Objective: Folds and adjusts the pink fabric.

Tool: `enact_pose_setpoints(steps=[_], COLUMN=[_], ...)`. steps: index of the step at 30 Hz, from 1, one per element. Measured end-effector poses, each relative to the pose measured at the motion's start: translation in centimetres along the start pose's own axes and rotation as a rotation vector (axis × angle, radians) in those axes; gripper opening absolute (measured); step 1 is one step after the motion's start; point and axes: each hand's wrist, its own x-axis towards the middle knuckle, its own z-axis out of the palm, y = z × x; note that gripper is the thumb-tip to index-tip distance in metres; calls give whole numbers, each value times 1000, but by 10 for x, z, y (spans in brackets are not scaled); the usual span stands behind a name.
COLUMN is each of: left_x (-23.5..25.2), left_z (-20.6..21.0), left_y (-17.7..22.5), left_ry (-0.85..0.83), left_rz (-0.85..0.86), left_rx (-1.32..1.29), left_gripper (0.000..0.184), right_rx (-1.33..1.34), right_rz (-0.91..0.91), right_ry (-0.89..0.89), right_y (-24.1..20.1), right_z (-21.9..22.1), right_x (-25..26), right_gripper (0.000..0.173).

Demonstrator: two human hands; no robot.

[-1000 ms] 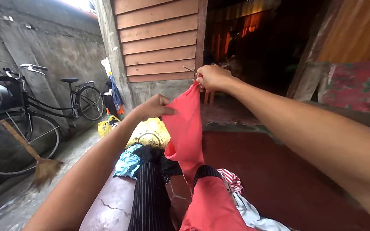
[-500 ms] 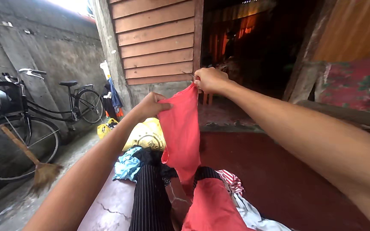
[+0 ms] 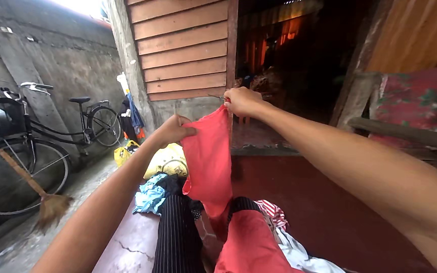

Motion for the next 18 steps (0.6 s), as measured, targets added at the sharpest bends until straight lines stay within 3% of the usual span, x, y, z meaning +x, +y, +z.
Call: enact_pose_setpoints(steps=[13,18], left_x=[0,2], left_z=[2,7], left_y=[-8,-7], left_ry=[-61,-101], left_rz=[75,82], left_rx=[78,137], left_gripper=[10,16], right_rx=[-29,-31], right_rz=[-19,-43], right_ry=[-19,-21], right_y=[-4,-4], right_z=[2,3], right_x=[-1,-2], right_gripper=[22,21])
